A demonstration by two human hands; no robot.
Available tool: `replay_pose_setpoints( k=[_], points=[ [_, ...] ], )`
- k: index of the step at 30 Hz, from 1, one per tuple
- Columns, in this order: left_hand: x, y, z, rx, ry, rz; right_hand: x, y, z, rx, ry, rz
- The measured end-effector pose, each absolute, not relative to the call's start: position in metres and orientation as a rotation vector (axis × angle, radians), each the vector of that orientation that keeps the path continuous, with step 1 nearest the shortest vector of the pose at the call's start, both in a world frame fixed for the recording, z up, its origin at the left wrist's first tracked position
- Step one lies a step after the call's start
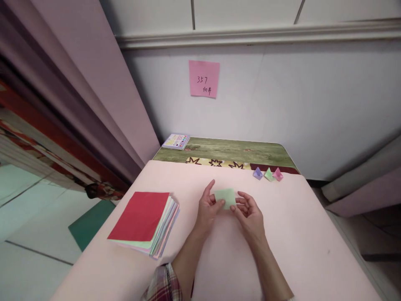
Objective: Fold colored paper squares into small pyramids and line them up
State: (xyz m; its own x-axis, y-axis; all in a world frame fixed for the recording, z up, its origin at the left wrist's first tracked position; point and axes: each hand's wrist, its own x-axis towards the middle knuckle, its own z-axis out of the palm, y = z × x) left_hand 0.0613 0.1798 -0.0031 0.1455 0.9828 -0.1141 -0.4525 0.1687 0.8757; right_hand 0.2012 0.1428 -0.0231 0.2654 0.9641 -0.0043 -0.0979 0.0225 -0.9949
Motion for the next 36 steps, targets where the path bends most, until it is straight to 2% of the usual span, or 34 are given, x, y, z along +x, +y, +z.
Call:
replay_pose_setpoints(
  k=[5,9,36],
  points=[
    [0.062,0.179,-0.005,0.723,0.804,1.167,0.199,0.139,-0.018,-1.282,-1.131,0.690],
    [0.063,0.179,-0.006,0.678,0.772,1.152,0.200,0.138,-0.014,-1.272,-1.208,0.546],
    [0.066,0.179,-0.001,0.562,0.739,1.183,0.199,0.137,-0.014,-1.231,-1.457,0.438]
  ],
)
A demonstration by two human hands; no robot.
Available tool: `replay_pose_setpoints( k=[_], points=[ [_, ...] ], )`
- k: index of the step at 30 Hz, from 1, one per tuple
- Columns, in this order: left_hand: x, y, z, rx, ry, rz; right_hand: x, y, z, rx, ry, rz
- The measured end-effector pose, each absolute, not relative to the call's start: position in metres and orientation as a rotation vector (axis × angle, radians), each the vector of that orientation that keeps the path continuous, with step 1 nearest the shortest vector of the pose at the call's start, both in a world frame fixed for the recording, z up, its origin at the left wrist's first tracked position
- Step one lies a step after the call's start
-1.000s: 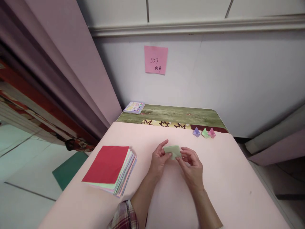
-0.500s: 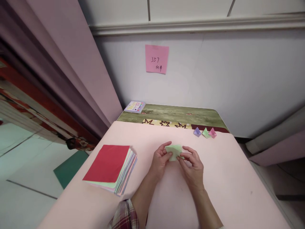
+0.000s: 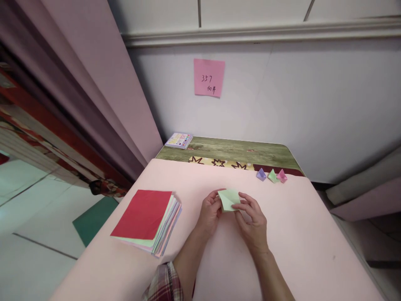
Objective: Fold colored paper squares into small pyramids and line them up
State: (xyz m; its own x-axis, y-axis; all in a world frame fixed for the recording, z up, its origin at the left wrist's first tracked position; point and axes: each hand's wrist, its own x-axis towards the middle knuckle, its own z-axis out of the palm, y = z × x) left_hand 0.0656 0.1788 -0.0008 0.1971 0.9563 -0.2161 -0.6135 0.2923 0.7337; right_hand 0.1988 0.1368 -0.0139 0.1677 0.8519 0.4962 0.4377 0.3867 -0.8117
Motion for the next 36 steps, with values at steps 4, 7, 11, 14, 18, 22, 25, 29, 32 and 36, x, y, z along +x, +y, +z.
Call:
replay_pose_setpoints(
  k=[4,7,11,14,18,22,25,29,32,36],
  points=[
    [0.066,0.179,-0.003,0.576,0.717,1.185,0.200,0.138,-0.013,-1.259,-1.427,0.458],
    [0.065,0.179,-0.004,0.607,0.721,1.175,0.199,0.138,-0.012,-1.286,-1.374,0.471],
    [0.063,0.178,-0.005,0.652,0.727,1.115,0.197,0.138,-0.014,-1.322,-1.229,0.565],
    [0.063,0.178,-0.006,0.688,0.749,1.069,0.197,0.139,-0.018,-1.343,-1.005,0.731],
    [0.063,0.178,-0.008,0.708,0.767,1.055,0.198,0.142,-0.021,-1.296,-0.788,1.024],
    [0.064,0.177,-0.005,0.706,0.765,1.071,0.198,0.142,-0.022,-1.258,-0.731,1.180],
    [0.065,0.175,0.001,0.657,0.754,1.091,0.198,0.142,-0.022,-1.252,-0.670,1.140],
    [0.065,0.173,0.007,0.746,0.741,1.091,0.199,0.143,-0.021,-1.233,-0.585,1.112],
    [0.064,0.172,0.007,0.849,0.758,1.046,0.200,0.144,-0.021,-1.197,-0.546,1.158],
    [0.062,0.173,0.005,0.916,0.798,1.027,0.201,0.146,-0.022,-1.187,-0.490,1.171]
  ],
)
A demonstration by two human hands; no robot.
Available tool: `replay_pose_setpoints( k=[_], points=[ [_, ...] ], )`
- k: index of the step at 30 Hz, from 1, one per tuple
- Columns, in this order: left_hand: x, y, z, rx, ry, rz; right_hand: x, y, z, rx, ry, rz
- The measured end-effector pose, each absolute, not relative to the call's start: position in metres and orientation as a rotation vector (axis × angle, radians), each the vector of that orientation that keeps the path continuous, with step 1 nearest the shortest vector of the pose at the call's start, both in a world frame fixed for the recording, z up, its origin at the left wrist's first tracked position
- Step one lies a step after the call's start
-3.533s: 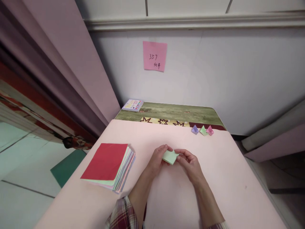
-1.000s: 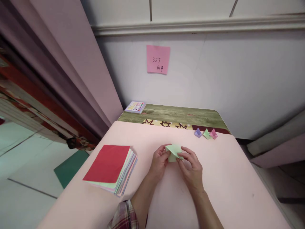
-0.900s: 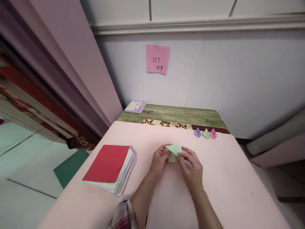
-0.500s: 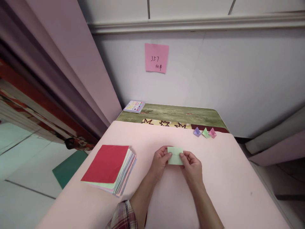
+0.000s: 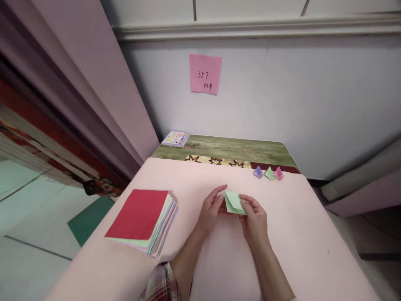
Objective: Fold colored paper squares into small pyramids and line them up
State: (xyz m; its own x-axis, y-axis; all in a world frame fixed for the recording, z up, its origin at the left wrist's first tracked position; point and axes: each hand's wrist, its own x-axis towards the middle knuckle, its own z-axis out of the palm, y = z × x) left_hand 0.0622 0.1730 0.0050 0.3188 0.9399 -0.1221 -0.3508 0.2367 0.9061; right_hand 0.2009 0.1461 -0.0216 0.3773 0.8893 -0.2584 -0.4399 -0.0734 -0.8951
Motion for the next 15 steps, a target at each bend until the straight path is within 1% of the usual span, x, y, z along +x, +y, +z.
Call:
replay_pose_setpoints(
  k=[8,15],
  points=[
    [0.0589,0.1745,0.0057,0.974,0.845,1.071,0.2010,0.1460,-0.0228,-1.211,-0.476,1.192],
    [0.0575,0.1764,0.0001,1.012,0.861,1.038,0.2007,0.1455,-0.0257,-1.227,-0.505,1.194]
  ],
)
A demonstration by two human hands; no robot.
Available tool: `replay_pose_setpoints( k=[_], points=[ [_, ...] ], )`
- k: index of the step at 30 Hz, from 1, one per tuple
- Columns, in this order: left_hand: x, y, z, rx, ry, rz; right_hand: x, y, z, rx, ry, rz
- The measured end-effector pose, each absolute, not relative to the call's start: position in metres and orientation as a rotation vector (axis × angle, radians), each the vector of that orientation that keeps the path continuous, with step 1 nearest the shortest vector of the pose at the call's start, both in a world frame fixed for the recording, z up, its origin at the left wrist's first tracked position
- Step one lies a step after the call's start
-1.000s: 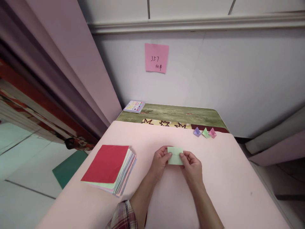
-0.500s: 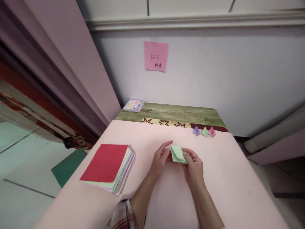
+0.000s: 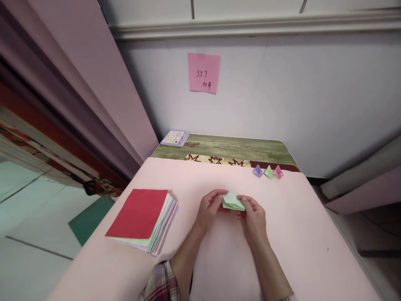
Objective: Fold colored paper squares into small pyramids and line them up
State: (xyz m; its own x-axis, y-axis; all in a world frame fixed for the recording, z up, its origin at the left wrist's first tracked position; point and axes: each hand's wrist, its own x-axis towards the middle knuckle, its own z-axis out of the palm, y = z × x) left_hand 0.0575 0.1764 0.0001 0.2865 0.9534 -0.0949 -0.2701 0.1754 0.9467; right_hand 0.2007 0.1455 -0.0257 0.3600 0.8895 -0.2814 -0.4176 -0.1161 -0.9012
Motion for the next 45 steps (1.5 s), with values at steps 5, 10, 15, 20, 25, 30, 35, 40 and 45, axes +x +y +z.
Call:
replay_pose_setpoints(
  k=[5,10,15,20,25,30,35,40,45],
  points=[
    [0.057,0.179,-0.003,0.949,0.872,1.061,0.200,0.144,-0.022,-1.172,-0.496,1.221],
    [0.058,0.179,-0.003,0.963,0.906,1.068,0.200,0.141,-0.018,-1.206,-0.652,1.193],
    [0.057,0.181,-0.005,1.030,0.955,1.079,0.199,0.138,-0.015,-1.313,-0.899,1.094],
    [0.055,0.184,-0.008,1.003,0.985,1.112,0.199,0.137,-0.013,-1.240,-0.975,1.123],
    [0.052,0.184,-0.008,0.975,0.972,1.081,0.203,0.139,-0.011,-1.103,-0.879,1.260],
    [0.053,0.183,-0.007,0.983,0.957,1.053,0.203,0.140,-0.010,-1.102,-0.836,1.323],
    [0.053,0.182,-0.005,0.991,0.924,1.049,0.202,0.141,-0.008,-1.145,-0.824,1.310],
    [0.054,0.182,-0.003,1.020,0.904,1.026,0.202,0.141,-0.009,-1.135,-0.826,1.307],
    [0.054,0.181,-0.003,1.001,0.827,1.003,0.202,0.141,-0.010,-1.149,-0.789,1.286]
  ],
)
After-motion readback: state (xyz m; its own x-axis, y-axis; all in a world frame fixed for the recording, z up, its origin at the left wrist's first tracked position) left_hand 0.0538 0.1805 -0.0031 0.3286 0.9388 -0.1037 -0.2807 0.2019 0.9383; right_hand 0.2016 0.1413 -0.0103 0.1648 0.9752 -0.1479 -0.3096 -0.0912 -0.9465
